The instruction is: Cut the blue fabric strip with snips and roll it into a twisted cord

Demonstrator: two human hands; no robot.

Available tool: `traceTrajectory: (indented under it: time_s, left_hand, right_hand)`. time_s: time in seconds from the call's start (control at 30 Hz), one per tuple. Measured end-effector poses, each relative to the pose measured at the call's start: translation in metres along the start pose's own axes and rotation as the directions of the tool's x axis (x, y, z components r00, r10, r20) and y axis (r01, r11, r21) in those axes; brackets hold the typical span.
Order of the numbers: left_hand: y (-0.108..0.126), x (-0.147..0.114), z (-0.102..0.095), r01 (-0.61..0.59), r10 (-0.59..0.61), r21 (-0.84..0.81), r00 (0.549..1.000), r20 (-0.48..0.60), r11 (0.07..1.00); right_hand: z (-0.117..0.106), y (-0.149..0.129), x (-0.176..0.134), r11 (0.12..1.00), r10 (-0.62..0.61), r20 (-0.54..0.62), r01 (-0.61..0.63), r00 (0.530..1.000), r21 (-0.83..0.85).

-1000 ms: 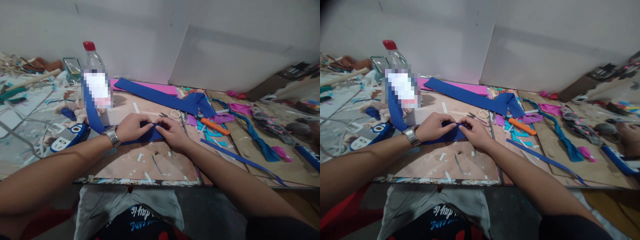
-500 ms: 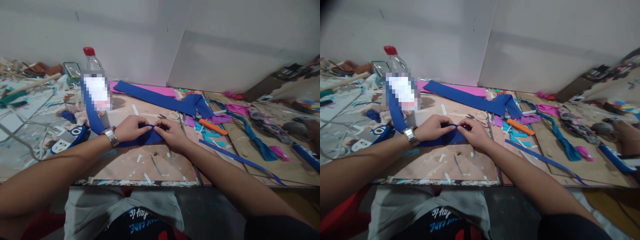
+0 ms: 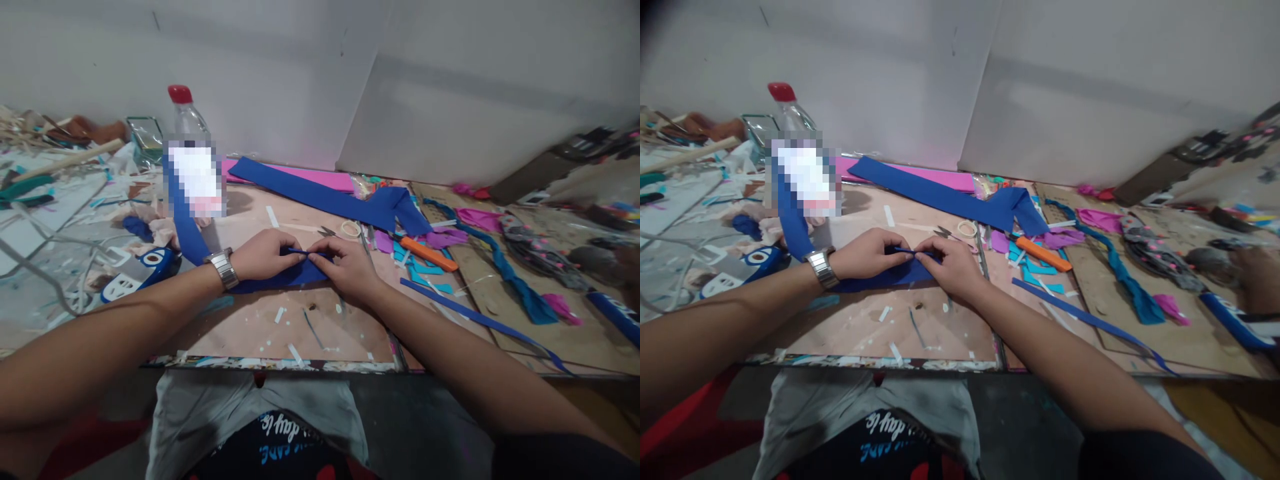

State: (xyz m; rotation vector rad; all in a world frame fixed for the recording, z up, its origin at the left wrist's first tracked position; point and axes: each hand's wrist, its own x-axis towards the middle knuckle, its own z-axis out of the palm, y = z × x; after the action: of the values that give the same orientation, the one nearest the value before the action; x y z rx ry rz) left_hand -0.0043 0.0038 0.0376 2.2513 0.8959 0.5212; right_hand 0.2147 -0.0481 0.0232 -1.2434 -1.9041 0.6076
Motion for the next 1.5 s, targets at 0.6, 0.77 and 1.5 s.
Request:
traceTrajectory:
  time_s: [0.6,0.77,1.5]
  left_hand:
    - [-0.0022,0.0019,-0.0033,0.052,-0.045,-0.168,0.998,0.046,0.984]
    - [0.0017,0.0012,-0.0059,0.061,-0.047,-0.201,0.996,0.072,0.978]
    - [0.0003,0.0008,-0.0001,0.077,-0.073,-0.231,0.997,0.025,0.97]
  right_hand:
    - [-0.0016,-0.0004,-0.0014,0.982,-0.166,-0.05,0.161,0.985,-0.099]
    - [-0.0009,0.0004,-0.0023,0.98,-0.184,-0.049,0.179,0.982,-0.088]
    - [-0.0015,-0.0012,-0.0026,0.981,-0.17,-0.042,0.165,0.985,-0.103]
